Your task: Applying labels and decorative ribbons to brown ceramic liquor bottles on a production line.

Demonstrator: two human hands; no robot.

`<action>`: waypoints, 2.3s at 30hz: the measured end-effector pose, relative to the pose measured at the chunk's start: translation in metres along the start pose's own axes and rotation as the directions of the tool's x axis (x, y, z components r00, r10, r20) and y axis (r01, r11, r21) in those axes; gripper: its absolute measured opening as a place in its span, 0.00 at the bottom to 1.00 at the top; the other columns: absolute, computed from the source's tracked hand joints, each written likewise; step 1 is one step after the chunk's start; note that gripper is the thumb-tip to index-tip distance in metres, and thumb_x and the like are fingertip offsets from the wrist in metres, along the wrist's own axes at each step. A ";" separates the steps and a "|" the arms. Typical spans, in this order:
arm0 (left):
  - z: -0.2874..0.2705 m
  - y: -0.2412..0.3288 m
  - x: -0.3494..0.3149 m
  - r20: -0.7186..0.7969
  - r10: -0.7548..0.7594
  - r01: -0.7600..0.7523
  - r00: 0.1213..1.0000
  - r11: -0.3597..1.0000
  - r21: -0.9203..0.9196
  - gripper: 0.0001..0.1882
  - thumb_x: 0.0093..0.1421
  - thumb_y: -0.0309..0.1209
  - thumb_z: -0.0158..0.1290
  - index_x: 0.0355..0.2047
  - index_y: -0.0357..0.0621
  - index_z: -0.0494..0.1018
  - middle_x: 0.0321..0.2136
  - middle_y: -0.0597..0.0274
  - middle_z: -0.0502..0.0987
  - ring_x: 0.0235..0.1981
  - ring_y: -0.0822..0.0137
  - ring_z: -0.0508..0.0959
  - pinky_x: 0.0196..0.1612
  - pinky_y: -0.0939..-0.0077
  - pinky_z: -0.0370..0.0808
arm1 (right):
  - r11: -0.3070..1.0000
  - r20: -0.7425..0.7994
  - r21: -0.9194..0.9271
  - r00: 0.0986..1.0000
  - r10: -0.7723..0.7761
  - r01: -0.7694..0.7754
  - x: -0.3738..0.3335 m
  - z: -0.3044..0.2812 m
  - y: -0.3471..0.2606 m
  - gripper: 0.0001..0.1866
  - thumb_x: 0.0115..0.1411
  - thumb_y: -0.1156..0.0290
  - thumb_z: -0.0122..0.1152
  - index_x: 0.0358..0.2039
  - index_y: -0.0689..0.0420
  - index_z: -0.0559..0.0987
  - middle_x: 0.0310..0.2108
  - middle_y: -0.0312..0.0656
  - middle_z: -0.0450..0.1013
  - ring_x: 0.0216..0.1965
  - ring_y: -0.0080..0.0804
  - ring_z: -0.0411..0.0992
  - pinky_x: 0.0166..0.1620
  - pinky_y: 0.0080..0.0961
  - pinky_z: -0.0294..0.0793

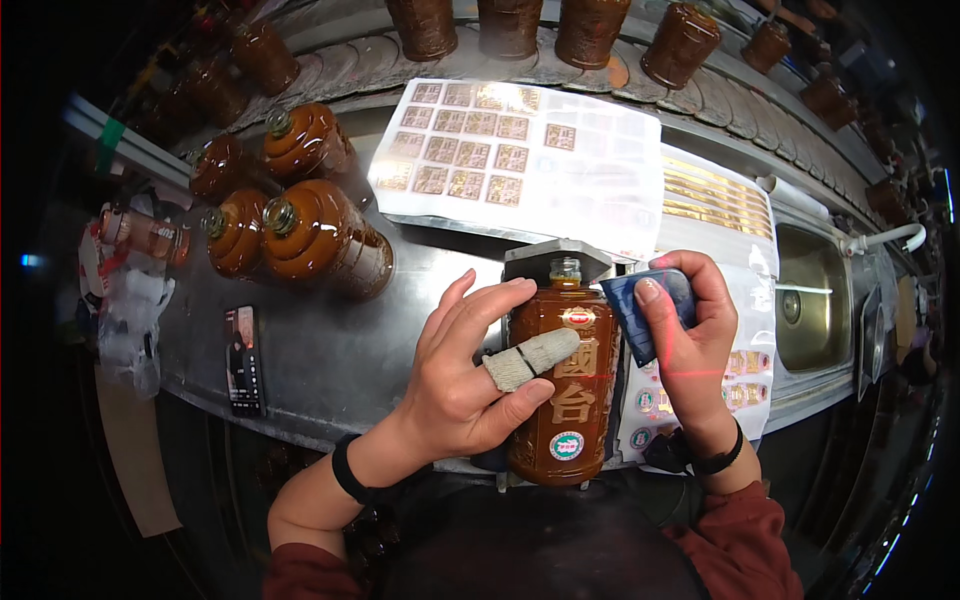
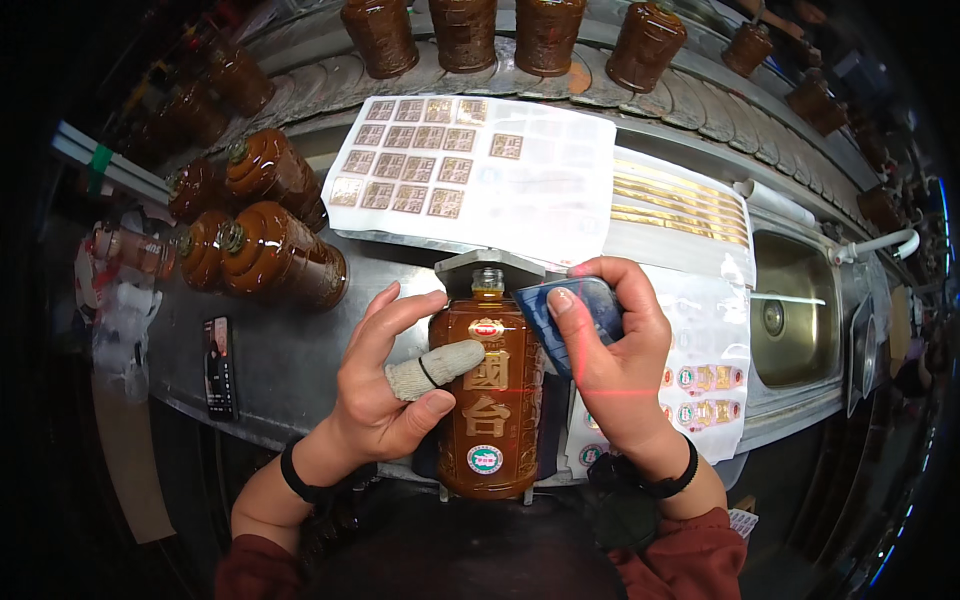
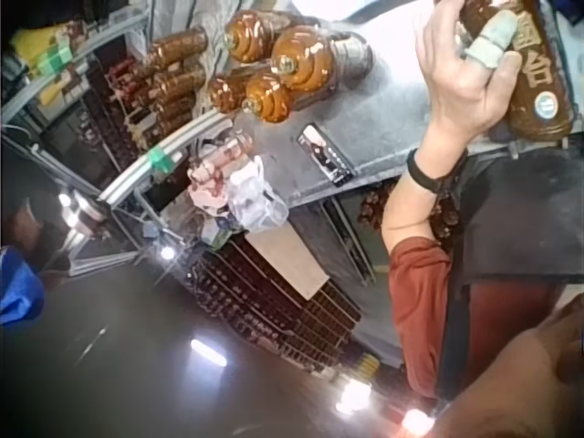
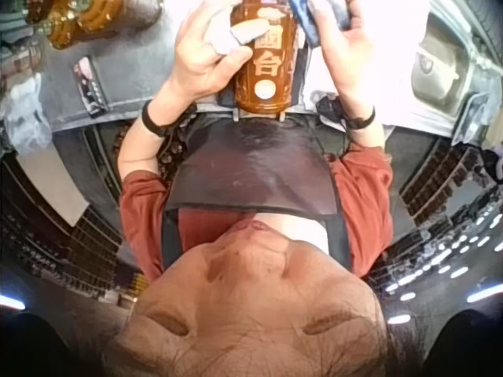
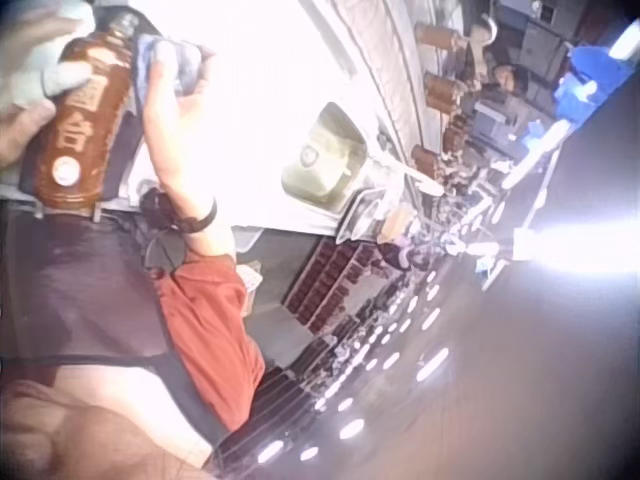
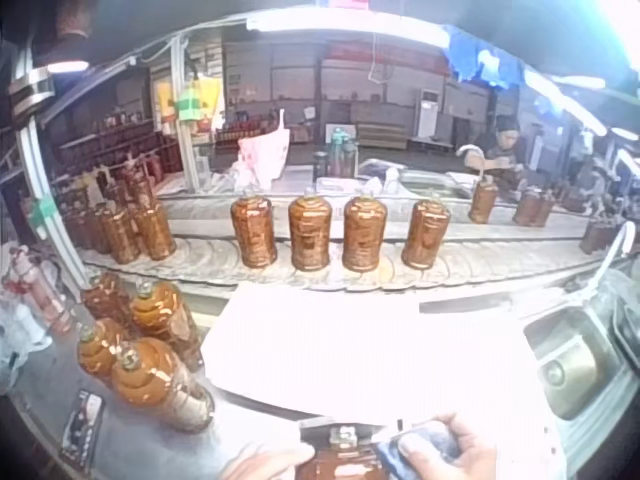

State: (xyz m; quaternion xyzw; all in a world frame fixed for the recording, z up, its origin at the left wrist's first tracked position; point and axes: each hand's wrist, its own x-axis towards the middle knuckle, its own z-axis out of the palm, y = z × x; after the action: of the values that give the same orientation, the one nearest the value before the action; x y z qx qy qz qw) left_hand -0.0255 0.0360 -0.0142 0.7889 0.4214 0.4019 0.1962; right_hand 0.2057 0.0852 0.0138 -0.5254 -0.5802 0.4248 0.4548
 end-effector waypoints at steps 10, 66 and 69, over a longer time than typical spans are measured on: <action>0.004 0.008 0.006 0.035 -0.016 0.013 0.999 0.996 0.086 0.20 0.61 0.44 0.55 0.46 0.47 0.84 0.57 0.44 0.70 0.58 0.45 0.71 0.65 0.36 0.55 | 1.000 -0.013 0.022 1.000 -0.008 0.008 -0.002 -0.001 0.000 0.10 0.63 0.75 0.65 0.43 0.60 0.75 0.32 0.32 0.75 0.32 0.13 0.69 0.36 0.14 0.71; 0.024 0.010 -0.036 -0.191 -0.321 0.245 0.928 0.909 -0.337 0.22 0.64 0.43 0.54 0.52 0.43 0.81 0.60 0.39 0.67 0.60 0.45 0.69 0.68 0.42 0.53 | 0.730 0.569 -0.095 0.638 -0.518 0.677 -0.034 -0.026 -0.027 0.20 0.39 0.78 0.70 0.37 0.51 0.87 0.34 0.34 0.78 0.32 0.30 0.71 0.35 0.30 0.68; 0.019 0.014 -0.039 -0.192 -0.362 0.285 0.912 0.897 -0.338 0.23 0.65 0.42 0.53 0.52 0.41 0.80 0.60 0.38 0.67 0.60 0.44 0.69 0.68 0.44 0.53 | 0.604 0.507 -0.290 0.654 -0.561 0.743 -0.012 -0.009 -0.039 0.21 0.37 0.80 0.68 0.37 0.55 0.86 0.32 0.37 0.79 0.31 0.34 0.72 0.36 0.32 0.70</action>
State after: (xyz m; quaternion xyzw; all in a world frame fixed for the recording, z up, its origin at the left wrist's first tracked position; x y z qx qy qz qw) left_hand -0.0158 -0.0031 -0.0344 0.6106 0.5024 0.5192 0.3244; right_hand 0.2061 0.0698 0.0523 -0.2768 -0.8920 0.1584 0.3205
